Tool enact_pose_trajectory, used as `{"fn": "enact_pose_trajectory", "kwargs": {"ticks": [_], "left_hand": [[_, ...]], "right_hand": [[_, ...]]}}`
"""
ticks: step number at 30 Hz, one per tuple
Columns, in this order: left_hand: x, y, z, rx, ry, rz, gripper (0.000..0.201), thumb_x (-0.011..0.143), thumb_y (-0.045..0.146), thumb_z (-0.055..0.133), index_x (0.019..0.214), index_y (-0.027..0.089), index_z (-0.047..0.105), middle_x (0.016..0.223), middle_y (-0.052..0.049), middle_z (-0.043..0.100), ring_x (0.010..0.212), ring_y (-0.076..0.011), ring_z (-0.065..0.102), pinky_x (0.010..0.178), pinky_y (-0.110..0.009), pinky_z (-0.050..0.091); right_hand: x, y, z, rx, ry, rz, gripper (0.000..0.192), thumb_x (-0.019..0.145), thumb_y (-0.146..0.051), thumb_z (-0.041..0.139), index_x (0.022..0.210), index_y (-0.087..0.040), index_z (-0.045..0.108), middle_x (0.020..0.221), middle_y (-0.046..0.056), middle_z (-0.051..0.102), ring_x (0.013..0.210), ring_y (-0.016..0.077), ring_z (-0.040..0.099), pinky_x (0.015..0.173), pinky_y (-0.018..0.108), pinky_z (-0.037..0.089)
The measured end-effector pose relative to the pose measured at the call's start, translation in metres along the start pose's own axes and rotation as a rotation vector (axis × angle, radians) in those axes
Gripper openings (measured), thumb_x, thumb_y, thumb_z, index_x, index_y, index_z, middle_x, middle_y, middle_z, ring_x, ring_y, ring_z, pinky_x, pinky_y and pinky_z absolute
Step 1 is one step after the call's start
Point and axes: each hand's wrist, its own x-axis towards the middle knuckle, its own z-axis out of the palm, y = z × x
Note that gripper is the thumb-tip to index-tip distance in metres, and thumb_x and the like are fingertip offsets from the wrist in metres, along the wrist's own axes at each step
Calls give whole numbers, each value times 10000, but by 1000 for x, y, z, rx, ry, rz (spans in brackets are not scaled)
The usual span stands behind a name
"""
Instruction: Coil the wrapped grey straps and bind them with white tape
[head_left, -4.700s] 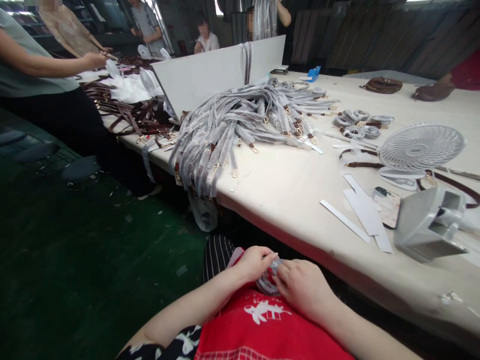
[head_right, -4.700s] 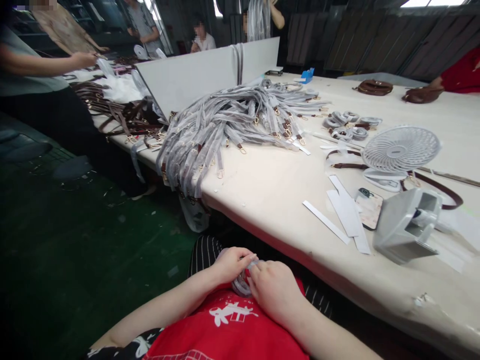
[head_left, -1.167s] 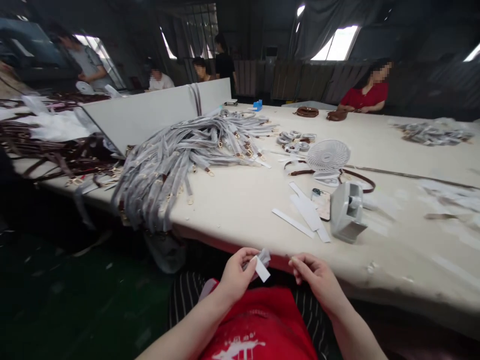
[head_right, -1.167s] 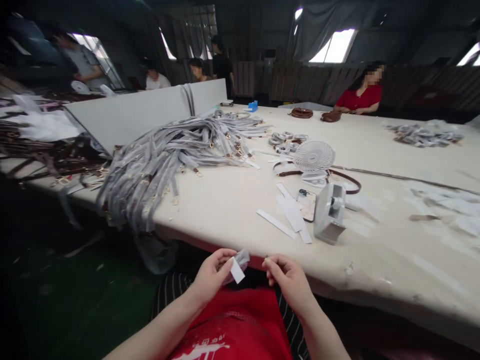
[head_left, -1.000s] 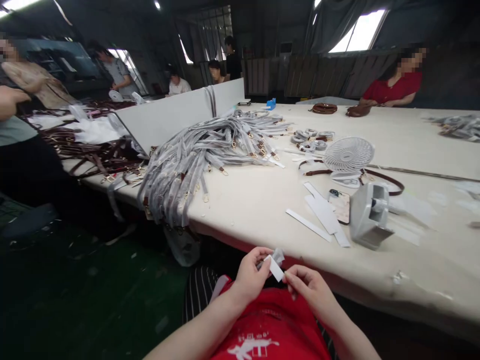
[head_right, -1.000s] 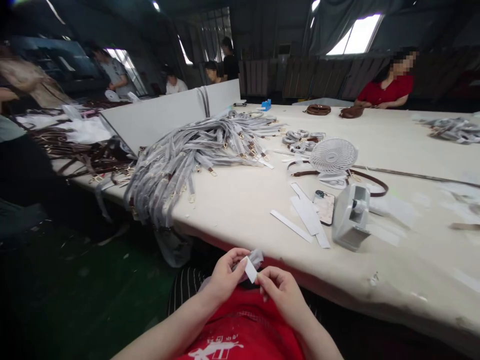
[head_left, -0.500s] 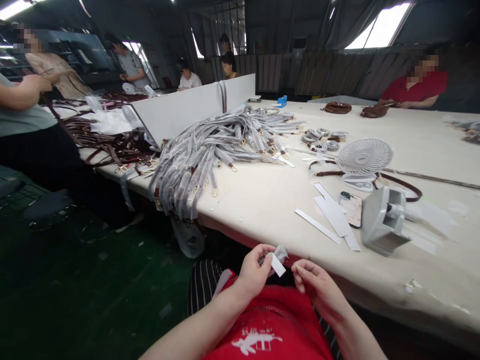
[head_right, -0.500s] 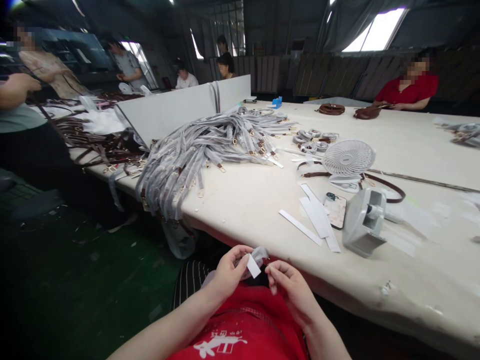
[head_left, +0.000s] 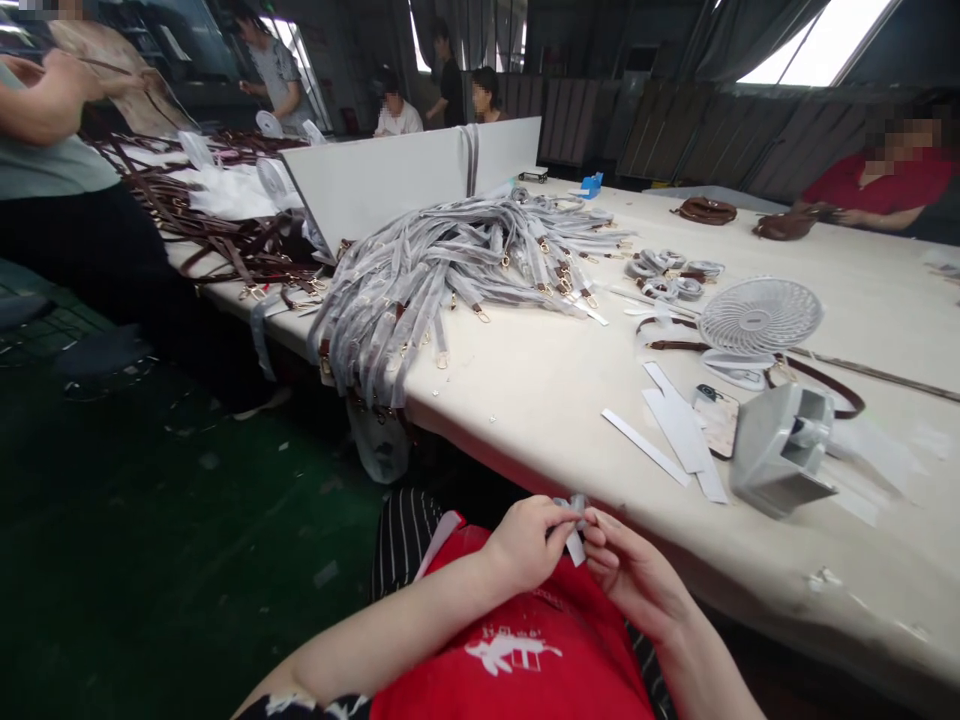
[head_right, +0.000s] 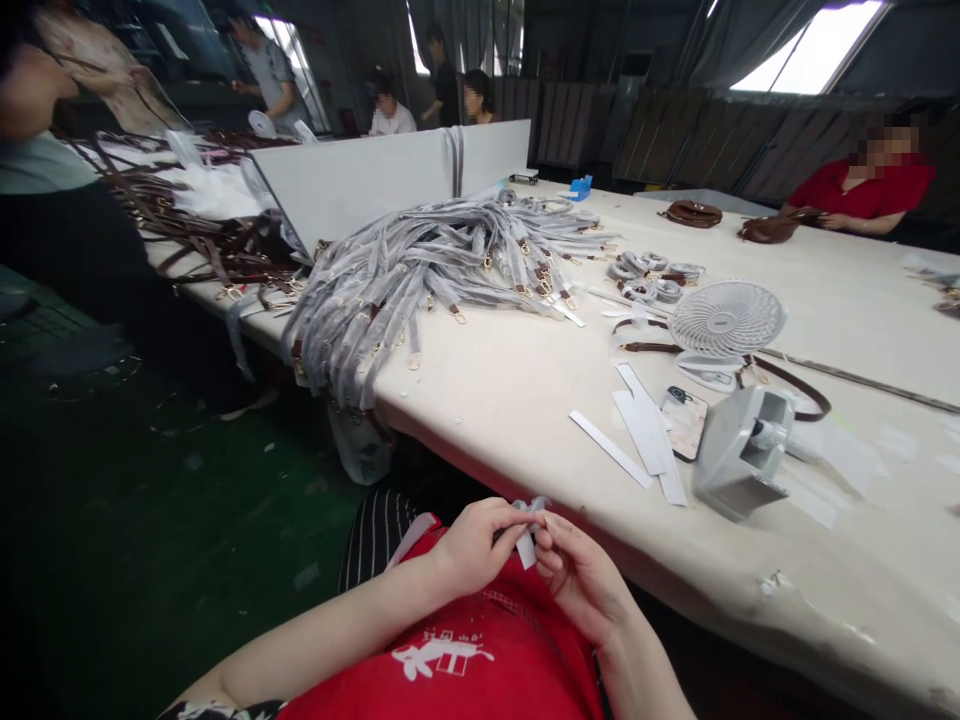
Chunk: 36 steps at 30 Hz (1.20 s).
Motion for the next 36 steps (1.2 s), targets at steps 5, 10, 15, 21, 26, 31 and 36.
{"fn": "enact_pose_trajectory", "kwargs": {"ticks": [5, 10, 15, 21, 26, 31, 36], "left_hand": [[-3, 1, -2, 51, -8, 4, 255, 921, 265, 507, 990, 223, 749, 813, -48, 676, 760, -186, 618, 724, -279, 464], [-5, -3, -2, 45, 33, 4, 249, 891, 208, 508, 905, 216, 757, 767, -37, 666, 713, -170, 599, 690, -267, 449], [-4, -11, -1, 57, 105, -58, 271, 885, 218, 509, 933, 219, 775, 792, -54, 695, 735, -185, 632, 703, -282, 465], [1, -22, -7, -76, 149, -149, 283, 875, 235, 528, 1022, 201, 768, 913, -80, 738, 856, -216, 678, 814, -316, 516], [5, -22, -8, -229, 223, -229, 257, 840, 232, 578, 1005, 183, 768, 992, -85, 763, 936, -231, 689, 908, -343, 522], [5, -22, -5, -258, 225, -245, 252, 836, 237, 588, 1003, 179, 767, 1018, -88, 762, 951, -236, 695, 919, -347, 525], [5, -19, -6, -305, 214, -251, 271, 860, 256, 557, 1005, 159, 763, 1017, -105, 759, 945, -235, 697, 899, -341, 528]], "right_hand": [[2, 7, 12, -144, 67, -54, 269, 665, -320, 879, 858, -164, 774, 693, -14, 514, 531, 74, 299, 477, 204, 344], [6, 8, 17, -246, 101, -74, 285, 645, -355, 883, 831, -166, 781, 671, -7, 542, 521, 85, 327, 480, 227, 331], [5, 11, 12, -302, 82, -64, 338, 674, -421, 871, 821, -136, 766, 642, -5, 575, 514, 67, 380, 486, 193, 305], [1, 13, 7, -515, 96, -126, 340, 698, -473, 847, 748, -152, 744, 587, -2, 606, 494, 92, 432, 502, 224, 283], [1, 13, 9, -564, 65, -139, 364, 698, -505, 836, 776, -162, 742, 609, -1, 621, 514, 107, 463, 529, 235, 319], [7, 18, 4, -590, 63, -128, 374, 710, -518, 821, 763, -158, 738, 593, -3, 613, 510, 104, 466, 530, 233, 337], [14, 23, 0, -621, 78, -99, 446, 709, -578, 800, 700, -141, 710, 555, -7, 588, 472, 80, 443, 505, 219, 310]]}}
